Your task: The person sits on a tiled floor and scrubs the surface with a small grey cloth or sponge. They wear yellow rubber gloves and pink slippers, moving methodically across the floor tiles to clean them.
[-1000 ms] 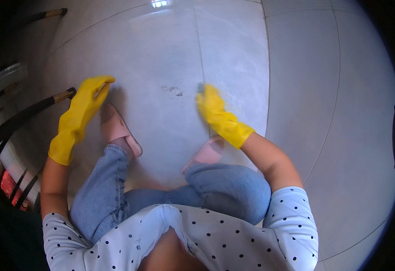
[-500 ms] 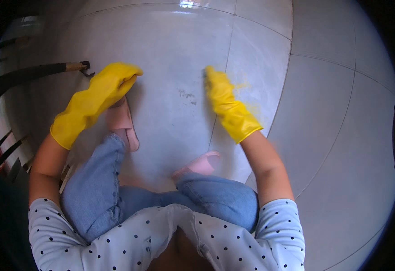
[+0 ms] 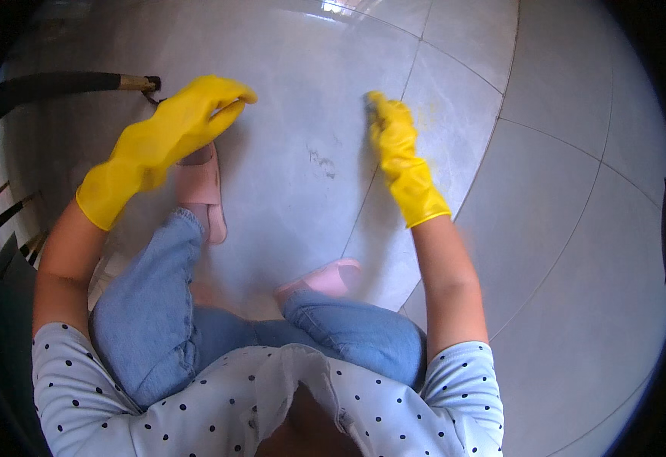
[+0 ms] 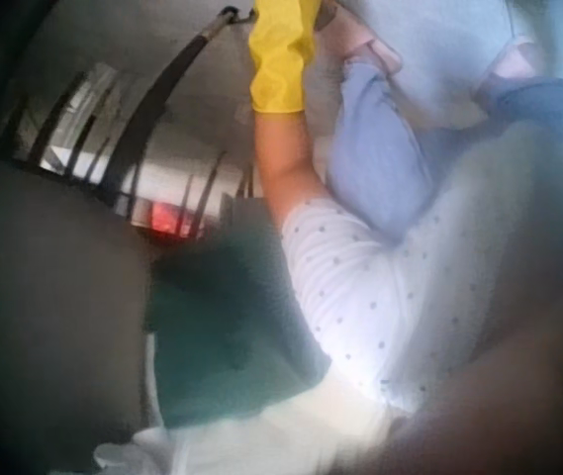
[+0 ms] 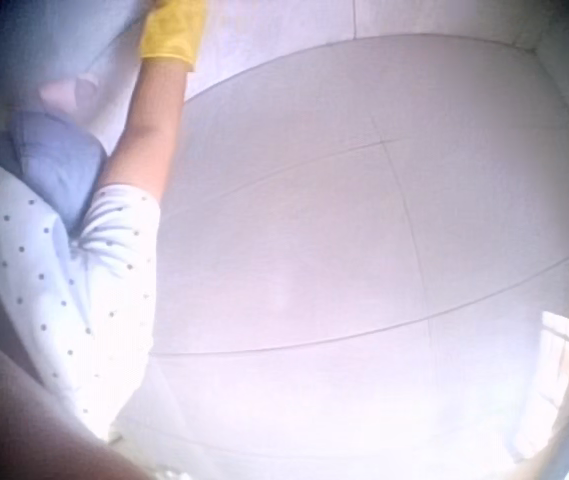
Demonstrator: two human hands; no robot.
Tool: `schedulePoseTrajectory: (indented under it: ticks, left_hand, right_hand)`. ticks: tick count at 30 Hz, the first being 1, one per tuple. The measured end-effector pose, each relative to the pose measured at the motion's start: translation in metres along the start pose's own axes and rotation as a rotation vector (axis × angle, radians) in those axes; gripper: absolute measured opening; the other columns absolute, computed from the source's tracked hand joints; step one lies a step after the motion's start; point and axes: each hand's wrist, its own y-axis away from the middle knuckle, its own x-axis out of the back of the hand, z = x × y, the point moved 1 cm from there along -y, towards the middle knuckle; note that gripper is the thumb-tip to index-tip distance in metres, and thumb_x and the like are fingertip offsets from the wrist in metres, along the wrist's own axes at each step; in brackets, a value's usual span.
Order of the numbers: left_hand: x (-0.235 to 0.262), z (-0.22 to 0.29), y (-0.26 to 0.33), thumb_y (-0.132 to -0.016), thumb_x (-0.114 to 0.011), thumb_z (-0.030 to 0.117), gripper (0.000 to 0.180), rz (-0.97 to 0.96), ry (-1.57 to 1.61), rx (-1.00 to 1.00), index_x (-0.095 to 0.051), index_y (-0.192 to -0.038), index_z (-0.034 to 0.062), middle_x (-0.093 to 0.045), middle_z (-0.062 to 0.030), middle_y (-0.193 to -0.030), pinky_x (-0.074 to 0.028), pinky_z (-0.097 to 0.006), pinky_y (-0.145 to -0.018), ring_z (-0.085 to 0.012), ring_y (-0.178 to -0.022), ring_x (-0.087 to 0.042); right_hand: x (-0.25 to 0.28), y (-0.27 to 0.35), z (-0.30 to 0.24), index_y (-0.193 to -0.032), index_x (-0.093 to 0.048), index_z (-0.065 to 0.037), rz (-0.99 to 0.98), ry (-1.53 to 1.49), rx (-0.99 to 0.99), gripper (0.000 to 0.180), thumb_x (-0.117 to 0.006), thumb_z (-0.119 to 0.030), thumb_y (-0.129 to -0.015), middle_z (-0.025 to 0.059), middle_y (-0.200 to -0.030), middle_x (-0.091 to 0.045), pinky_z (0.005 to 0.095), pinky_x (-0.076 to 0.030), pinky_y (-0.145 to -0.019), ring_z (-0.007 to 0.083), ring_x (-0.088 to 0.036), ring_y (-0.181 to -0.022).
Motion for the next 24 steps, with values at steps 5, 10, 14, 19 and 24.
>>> schedulePoseTrajectory:
  ticks: [5, 10, 14, 19, 24]
  left_hand:
    - [-0.013, -0.009, 0.004, -0.092, -0.066, 0.011, 0.024, 0.114, -0.049, -0.097, -0.067, -0.116, 0.0124, -0.066, -0.0077, -0.118, -0.049, -0.037, -0.098, -0.0284, -0.112, -0.062]
    - [-0.015, -0.008, -0.004, -0.09, -0.068, 0.011, 0.026, 0.05, -0.119, -0.168, -0.068, -0.116, 0.0133, -0.067, -0.0079, -0.118, -0.049, -0.037, -0.096, -0.0299, -0.11, -0.062]
    - [-0.03, -0.02, 0.003, -0.09, -0.068, 0.011, 0.025, 0.095, -0.119, -0.194, -0.068, -0.115, 0.0136, -0.067, -0.0078, -0.117, -0.05, -0.037, -0.095, -0.0306, -0.11, -0.062]
    - [-0.019, 0.001, 0.006, -0.09, -0.068, 0.012, 0.024, 0.081, -0.086, -0.15, -0.068, -0.114, 0.0138, -0.067, -0.0075, -0.117, -0.05, -0.038, -0.095, -0.0303, -0.11, -0.062]
    - [-0.022, -0.017, 0.006, -0.09, -0.068, 0.014, 0.024, 0.02, -0.135, -0.176, -0.068, -0.115, 0.014, -0.067, -0.0075, -0.117, -0.049, -0.039, -0.097, -0.0307, -0.111, -0.061]
  right_hand:
    - [-0.017, 0.034, -0.057, -0.106, -0.068, -0.012, -0.449, -0.735, -0.992, 0.021, -0.063, -0.011, -0.086, 0.017, -0.083, -0.064, 0.0433, -0.048, -0.066, 0.0366, -0.06, -0.075]
    - [-0.018, 0.026, -0.045, -0.101, -0.067, -0.008, -0.43, -0.475, -0.176, 0.021, -0.065, -0.023, -0.086, 0.0138, -0.09, -0.066, 0.04, -0.048, -0.069, 0.0322, -0.061, -0.079]
    - [-0.009, -0.021, -0.092, -0.109, -0.067, -0.007, -0.757, -0.383, -0.189, 0.026, -0.068, -0.023, -0.088, 0.0153, -0.097, -0.066, 0.0396, -0.049, -0.078, 0.0329, -0.062, -0.089]
    - [-0.018, 0.003, -0.088, -0.112, -0.068, -0.008, -0.83, -0.252, -0.334, 0.026, -0.064, -0.019, -0.089, 0.0177, -0.102, -0.067, 0.0386, -0.05, -0.082, 0.0357, -0.063, -0.094]
    - [0.028, 0.035, -0.054, -0.112, -0.067, -0.007, -0.493, -0.287, -0.009, 0.026, -0.061, -0.016, -0.088, 0.019, -0.103, -0.068, 0.046, -0.048, -0.088, 0.0401, -0.061, -0.1]
